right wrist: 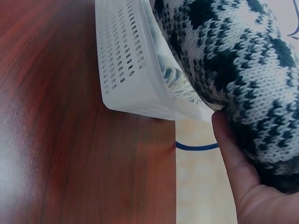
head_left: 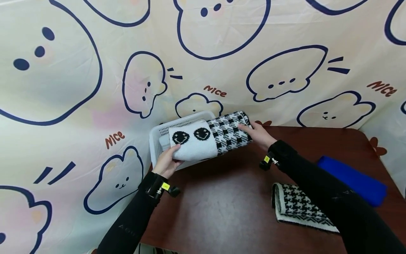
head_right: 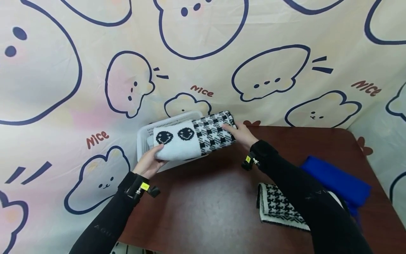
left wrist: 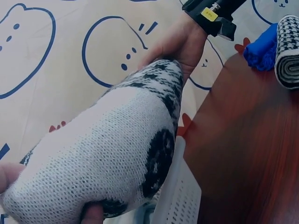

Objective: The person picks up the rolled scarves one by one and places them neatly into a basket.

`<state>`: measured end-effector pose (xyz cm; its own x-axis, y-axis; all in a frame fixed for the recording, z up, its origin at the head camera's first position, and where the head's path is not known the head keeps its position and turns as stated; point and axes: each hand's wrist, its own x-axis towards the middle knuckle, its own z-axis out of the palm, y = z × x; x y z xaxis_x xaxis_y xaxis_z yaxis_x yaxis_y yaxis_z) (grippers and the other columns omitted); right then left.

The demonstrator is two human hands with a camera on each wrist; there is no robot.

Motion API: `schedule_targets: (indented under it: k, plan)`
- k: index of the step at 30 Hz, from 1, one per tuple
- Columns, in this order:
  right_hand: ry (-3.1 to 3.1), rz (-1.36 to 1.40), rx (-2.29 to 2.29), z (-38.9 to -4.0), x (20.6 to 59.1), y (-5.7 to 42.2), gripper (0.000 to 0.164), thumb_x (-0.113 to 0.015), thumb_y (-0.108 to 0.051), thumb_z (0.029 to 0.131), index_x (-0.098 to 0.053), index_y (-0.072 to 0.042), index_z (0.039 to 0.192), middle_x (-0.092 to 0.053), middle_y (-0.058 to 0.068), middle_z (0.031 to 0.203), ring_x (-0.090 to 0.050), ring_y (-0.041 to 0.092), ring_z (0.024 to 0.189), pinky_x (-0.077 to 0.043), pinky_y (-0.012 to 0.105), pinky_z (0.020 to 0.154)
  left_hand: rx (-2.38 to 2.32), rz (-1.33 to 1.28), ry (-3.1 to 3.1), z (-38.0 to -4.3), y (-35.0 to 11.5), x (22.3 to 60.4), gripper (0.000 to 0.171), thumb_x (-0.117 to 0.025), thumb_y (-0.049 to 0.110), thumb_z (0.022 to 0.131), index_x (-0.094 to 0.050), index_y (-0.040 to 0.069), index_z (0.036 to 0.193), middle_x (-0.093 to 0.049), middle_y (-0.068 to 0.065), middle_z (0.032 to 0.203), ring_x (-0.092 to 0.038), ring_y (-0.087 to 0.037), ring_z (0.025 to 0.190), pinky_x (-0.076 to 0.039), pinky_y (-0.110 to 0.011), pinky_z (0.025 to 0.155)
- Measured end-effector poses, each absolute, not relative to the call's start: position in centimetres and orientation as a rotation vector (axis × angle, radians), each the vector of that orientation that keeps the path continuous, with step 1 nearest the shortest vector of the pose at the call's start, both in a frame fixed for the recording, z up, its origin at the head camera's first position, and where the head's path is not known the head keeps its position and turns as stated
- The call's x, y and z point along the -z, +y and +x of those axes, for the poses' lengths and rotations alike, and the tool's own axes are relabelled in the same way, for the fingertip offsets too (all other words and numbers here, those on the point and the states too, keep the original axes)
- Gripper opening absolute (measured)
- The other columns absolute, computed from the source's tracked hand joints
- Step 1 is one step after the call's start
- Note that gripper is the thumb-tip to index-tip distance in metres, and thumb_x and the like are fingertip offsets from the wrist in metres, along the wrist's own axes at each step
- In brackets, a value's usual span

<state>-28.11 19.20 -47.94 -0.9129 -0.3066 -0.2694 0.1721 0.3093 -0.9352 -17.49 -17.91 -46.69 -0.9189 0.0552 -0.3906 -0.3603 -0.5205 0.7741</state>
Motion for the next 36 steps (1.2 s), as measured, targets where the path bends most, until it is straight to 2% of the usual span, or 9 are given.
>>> schedule_targets:
  k: [6,9,12,14,19,25,32,36]
  plan:
    - [2.173,-0.138,1.651,-28.0,47.8,18.1,0.087,-0.058,-0.057,0.108,-0.022,-0.010,0.171,-0.038,0.021,0.167,-0.042,0.040,0.148,-0.033,0.056,0.126,-2.493,-0.482,1.359,-17.2,-19.2,46.5,0.056,-0.054,0.013,0.113,-0.031,0.009,0.164,-0.038,-0.004,0.158,-0.041,-0.019,0.139,-0.032,-0.049,0.126]
    - [2.160,-0.173,1.658,-27.9,47.7,17.4,0.085,-0.058,-0.056,0.108,-0.024,-0.009,0.171,-0.037,0.020,0.167,-0.041,0.039,0.150,-0.033,0.056,0.126,-2.492,-0.474,1.354,-16.9,-19.9,46.5,0.057,-0.051,0.012,0.114,-0.027,0.010,0.166,-0.034,-0.004,0.162,-0.038,-0.020,0.144,-0.029,-0.051,0.128]
    - [2.156,-0.208,1.650,-27.8,47.7,16.8,0.087,-0.057,-0.055,0.109,-0.019,-0.010,0.172,-0.027,0.017,0.174,-0.032,0.038,0.157,-0.029,0.056,0.128,-2.487,-0.462,1.362,-16.5,-20.7,46.4,0.056,-0.049,0.011,0.115,-0.026,0.011,0.167,-0.031,-0.004,0.164,-0.036,-0.021,0.146,-0.026,-0.052,0.130]
    - [2.177,-0.218,1.611,-27.7,47.7,16.6,0.091,-0.055,-0.057,0.109,-0.010,-0.010,0.173,-0.015,0.016,0.178,-0.021,0.037,0.162,-0.024,0.057,0.130,-2.480,-0.459,1.370,-16.3,-21.1,46.4,0.057,-0.048,0.011,0.115,-0.025,0.010,0.167,-0.028,-0.005,0.166,-0.035,-0.022,0.147,-0.025,-0.052,0.130]
    - [2.195,-0.197,1.549,-27.8,47.6,15.9,0.098,-0.054,-0.060,0.109,0.000,-0.008,0.173,-0.003,0.016,0.180,-0.007,0.037,0.165,-0.017,0.059,0.132,-2.461,-0.453,1.385,-16.0,-21.9,46.4,0.061,-0.048,0.012,0.115,-0.020,0.010,0.169,-0.024,-0.005,0.169,-0.033,-0.021,0.149,-0.026,-0.050,0.131]
    - [2.220,-0.200,1.500,-28.0,47.9,14.9,0.098,-0.055,-0.062,0.108,-0.006,-0.008,0.173,-0.010,0.017,0.179,-0.014,0.037,0.164,-0.020,0.058,0.131,-2.467,-0.485,1.375,-15.8,-22.7,46.5,0.060,-0.049,0.012,0.115,-0.021,0.012,0.168,-0.032,-0.002,0.161,-0.036,-0.019,0.146,-0.028,-0.047,0.130]
    - [2.255,-0.235,1.456,-28.3,48.7,14.2,0.079,-0.056,-0.055,0.110,-0.034,-0.005,0.166,-0.043,0.021,0.164,-0.042,0.038,0.150,-0.032,0.055,0.127,-2.449,-0.491,1.378,-15.3,-23.4,46.5,0.064,-0.047,0.013,0.115,-0.016,0.013,0.171,-0.027,-0.002,0.164,-0.033,-0.018,0.148,-0.026,-0.043,0.130]
    - [2.262,-0.247,1.432,-28.5,49.0,13.8,0.079,-0.057,-0.056,0.109,-0.035,-0.005,0.165,-0.045,0.020,0.162,-0.044,0.038,0.149,-0.035,0.055,0.125,-2.431,-0.524,1.383,-15.2,-23.7,46.6,0.063,-0.048,0.015,0.115,-0.016,0.011,0.170,-0.027,-0.003,0.163,-0.031,-0.019,0.149,-0.025,-0.043,0.131]
